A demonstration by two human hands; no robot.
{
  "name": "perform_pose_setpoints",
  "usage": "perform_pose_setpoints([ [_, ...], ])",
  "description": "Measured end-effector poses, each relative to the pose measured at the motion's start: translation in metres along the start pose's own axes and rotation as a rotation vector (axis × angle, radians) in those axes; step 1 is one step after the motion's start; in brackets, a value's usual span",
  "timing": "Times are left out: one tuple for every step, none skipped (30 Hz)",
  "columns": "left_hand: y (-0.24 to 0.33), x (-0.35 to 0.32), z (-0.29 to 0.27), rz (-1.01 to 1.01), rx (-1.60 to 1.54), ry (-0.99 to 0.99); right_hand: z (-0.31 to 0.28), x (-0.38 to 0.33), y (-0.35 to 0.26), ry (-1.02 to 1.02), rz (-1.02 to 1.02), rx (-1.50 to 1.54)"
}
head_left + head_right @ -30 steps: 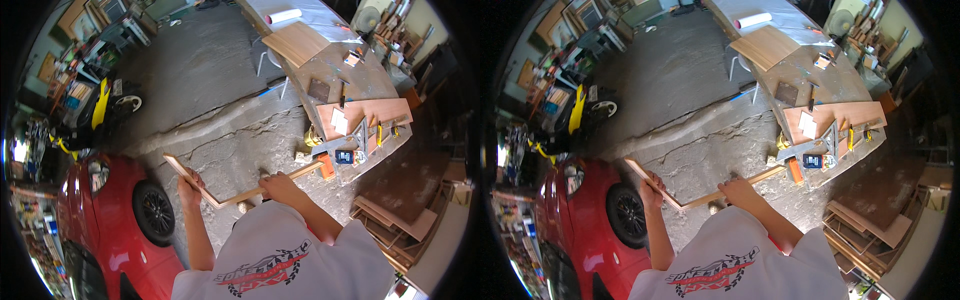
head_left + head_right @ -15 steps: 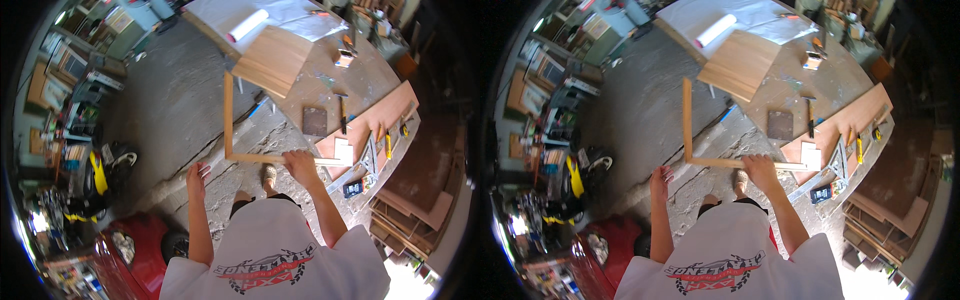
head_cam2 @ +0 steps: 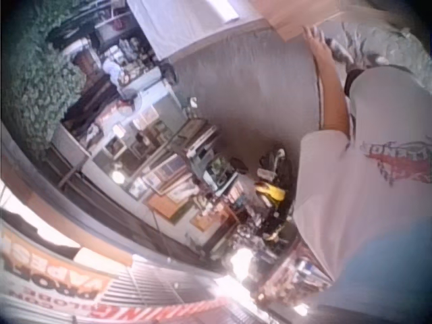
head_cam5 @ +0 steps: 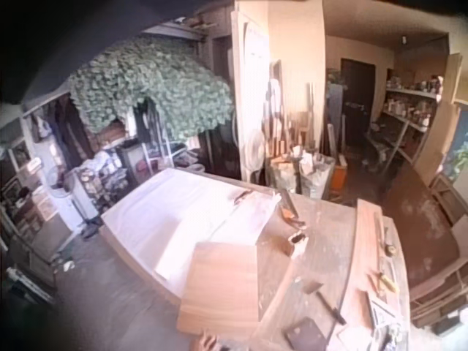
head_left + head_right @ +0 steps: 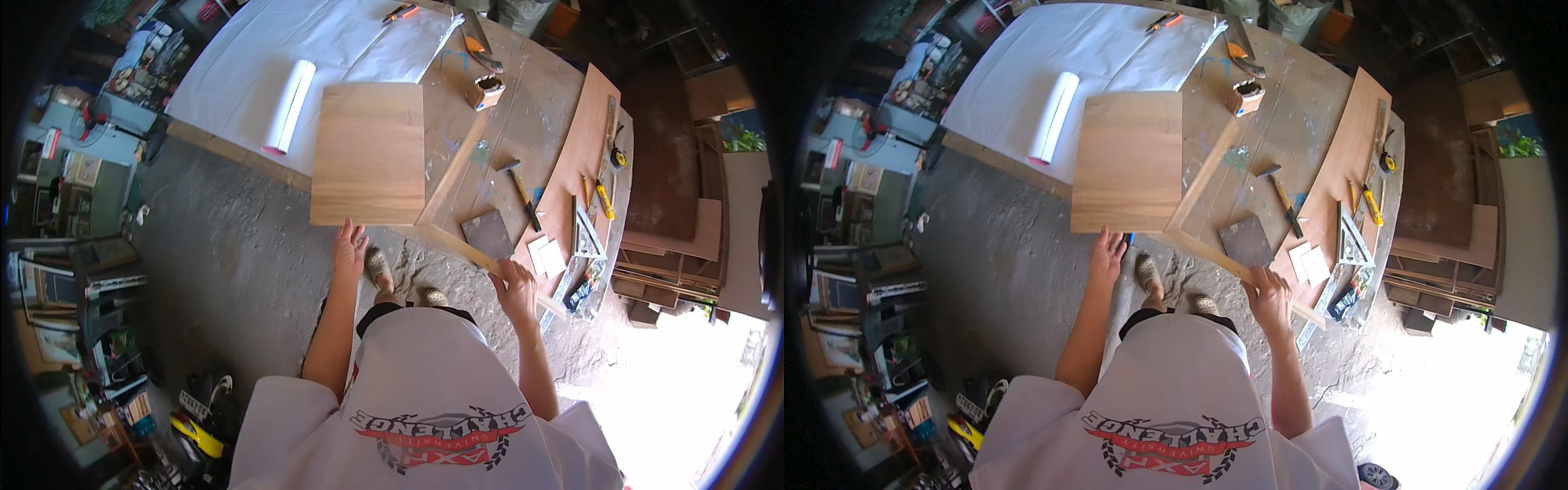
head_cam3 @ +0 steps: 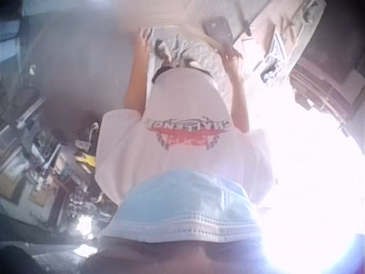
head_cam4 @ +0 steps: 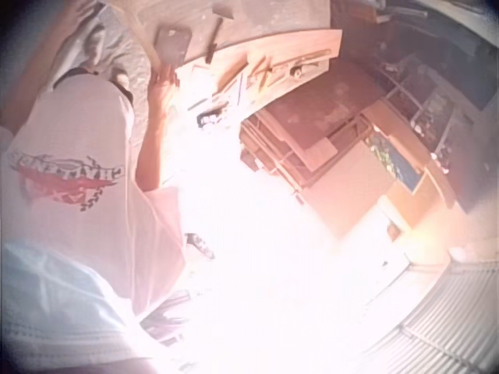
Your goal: The person assembles a wooden frame by hammering nails into a rectangular frame and attaching a cross brace. They cut the cross brace with a miter saw and then attach it to the frame, finishing by applying glue to the joints.
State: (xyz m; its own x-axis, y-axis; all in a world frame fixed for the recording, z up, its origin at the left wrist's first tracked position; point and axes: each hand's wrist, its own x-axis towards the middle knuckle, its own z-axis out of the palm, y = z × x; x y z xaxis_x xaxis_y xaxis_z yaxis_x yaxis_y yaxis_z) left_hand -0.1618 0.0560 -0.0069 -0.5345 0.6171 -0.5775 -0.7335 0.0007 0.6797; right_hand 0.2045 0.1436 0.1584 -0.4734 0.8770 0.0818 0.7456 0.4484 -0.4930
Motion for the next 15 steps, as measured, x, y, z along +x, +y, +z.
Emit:
perform_pose_setpoints([
  [0.004,0.015,0.002,-0.160,-0.092,0.125,0.002,-0.002,-0.009,0.027,0.067,0.001],
  [0.006,0.025,0.002,-0.171,-0.086,0.103,0.005,-0.001,-0.017,0.074,0.108,0.027],
  [0.004,0.029,0.002,-0.194,-0.073,0.121,0.008,-0.001,-0.027,0.112,0.171,0.060],
  [0.006,0.030,-0.001,-0.226,-0.053,0.144,0.012,-0.002,-0.036,0.145,0.243,0.094],
  [0.010,0.032,-0.003,-0.210,-0.058,0.092,0.014,-0.002,-0.043,0.180,0.310,0.110],
  [0.014,0.029,-0.004,-0.199,-0.064,0.044,0.017,-0.003,-0.049,0.209,0.366,0.108],
  [0.020,0.025,-0.004,-0.186,-0.074,-0.003,0.019,-0.004,-0.054,0.236,0.410,0.099],
  [0.027,0.021,-0.001,-0.192,-0.098,-0.007,0.021,-0.003,-0.057,0.279,0.440,0.081],
  [0.038,0.016,0.005,-0.206,-0.117,-0.005,0.023,-0.002,-0.060,0.334,0.430,0.059],
  [0.049,0.011,0.015,-0.176,-0.137,-0.048,0.024,-0.001,-0.060,0.337,0.472,0.091],
  [0.060,0.002,0.025,-0.162,-0.175,-0.046,0.025,0.002,-0.059,0.343,0.509,0.115],
  [0.072,-0.007,0.036,-0.129,-0.224,-0.059,0.025,0.005,-0.056,0.339,0.553,0.125],
  [0.083,-0.013,0.047,-0.085,-0.217,-0.094,0.025,0.011,-0.052,0.357,0.541,0.138],
  [0.094,-0.018,0.058,-0.026,-0.218,-0.137,0.025,0.019,-0.044,0.359,0.540,0.138],
  [0.102,-0.027,0.065,0.062,-0.234,-0.219,0.023,0.025,-0.037,0.344,0.559,0.129],
])
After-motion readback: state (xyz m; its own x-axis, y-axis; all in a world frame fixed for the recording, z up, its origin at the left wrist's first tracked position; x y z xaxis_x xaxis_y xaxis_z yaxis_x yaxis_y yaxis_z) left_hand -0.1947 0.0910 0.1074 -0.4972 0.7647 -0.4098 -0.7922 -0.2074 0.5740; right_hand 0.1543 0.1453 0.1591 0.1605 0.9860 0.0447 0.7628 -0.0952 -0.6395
